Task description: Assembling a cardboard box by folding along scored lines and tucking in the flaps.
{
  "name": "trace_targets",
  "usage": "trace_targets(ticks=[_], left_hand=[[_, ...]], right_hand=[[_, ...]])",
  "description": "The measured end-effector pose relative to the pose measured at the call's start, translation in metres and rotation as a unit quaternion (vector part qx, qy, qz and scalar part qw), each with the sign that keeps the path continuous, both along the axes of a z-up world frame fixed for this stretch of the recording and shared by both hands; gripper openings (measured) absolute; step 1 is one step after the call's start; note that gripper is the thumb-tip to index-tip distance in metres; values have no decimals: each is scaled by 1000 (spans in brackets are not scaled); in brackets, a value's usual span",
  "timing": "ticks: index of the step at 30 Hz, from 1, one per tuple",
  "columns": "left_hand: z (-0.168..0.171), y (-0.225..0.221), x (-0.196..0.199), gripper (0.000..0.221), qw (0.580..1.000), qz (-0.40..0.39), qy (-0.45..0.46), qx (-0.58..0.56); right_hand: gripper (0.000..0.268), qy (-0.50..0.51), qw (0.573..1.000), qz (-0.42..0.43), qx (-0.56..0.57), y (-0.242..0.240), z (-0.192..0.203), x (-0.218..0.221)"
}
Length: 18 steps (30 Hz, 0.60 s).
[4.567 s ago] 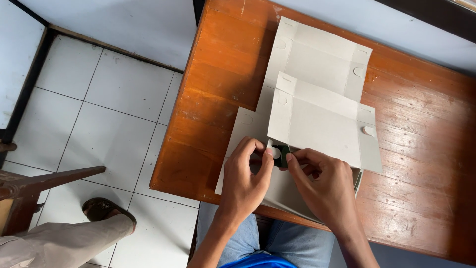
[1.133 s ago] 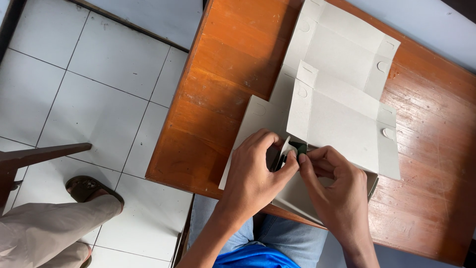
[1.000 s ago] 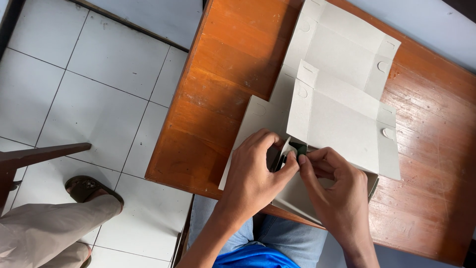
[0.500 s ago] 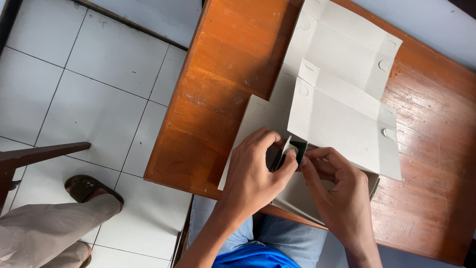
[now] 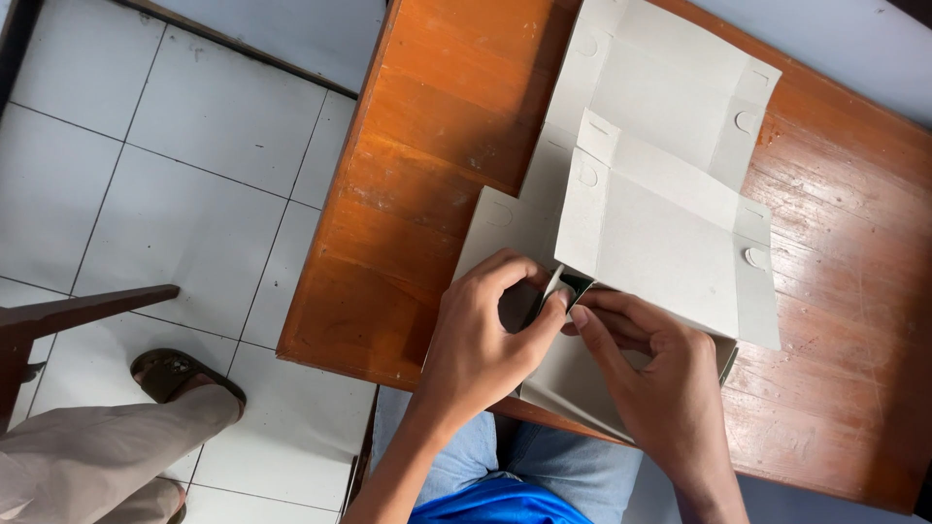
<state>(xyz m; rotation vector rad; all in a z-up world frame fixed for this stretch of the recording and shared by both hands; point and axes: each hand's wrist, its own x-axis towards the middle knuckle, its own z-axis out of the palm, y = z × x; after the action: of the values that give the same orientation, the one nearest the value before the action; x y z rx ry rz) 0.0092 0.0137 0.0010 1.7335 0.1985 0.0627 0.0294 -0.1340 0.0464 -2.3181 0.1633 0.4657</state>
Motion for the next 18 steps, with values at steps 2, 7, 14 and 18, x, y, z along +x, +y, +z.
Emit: trace_targets(ticks=[2, 7, 14, 18], left_hand=[[1, 0, 0, 21, 1000, -5, 16, -12], [7, -3, 1, 39, 999, 14, 3, 38], [3, -3, 1, 35, 997, -15, 0, 80], [1, -8, 0, 30, 990, -15, -30, 136]], right_hand=[[20, 7, 1000, -2, -1, 1, 1, 1], [19, -22, 1000, 19, -5, 1, 1, 1], [21, -5, 1000, 0, 10, 2, 2, 3], [17, -18, 1000, 3, 21, 0, 1, 3]])
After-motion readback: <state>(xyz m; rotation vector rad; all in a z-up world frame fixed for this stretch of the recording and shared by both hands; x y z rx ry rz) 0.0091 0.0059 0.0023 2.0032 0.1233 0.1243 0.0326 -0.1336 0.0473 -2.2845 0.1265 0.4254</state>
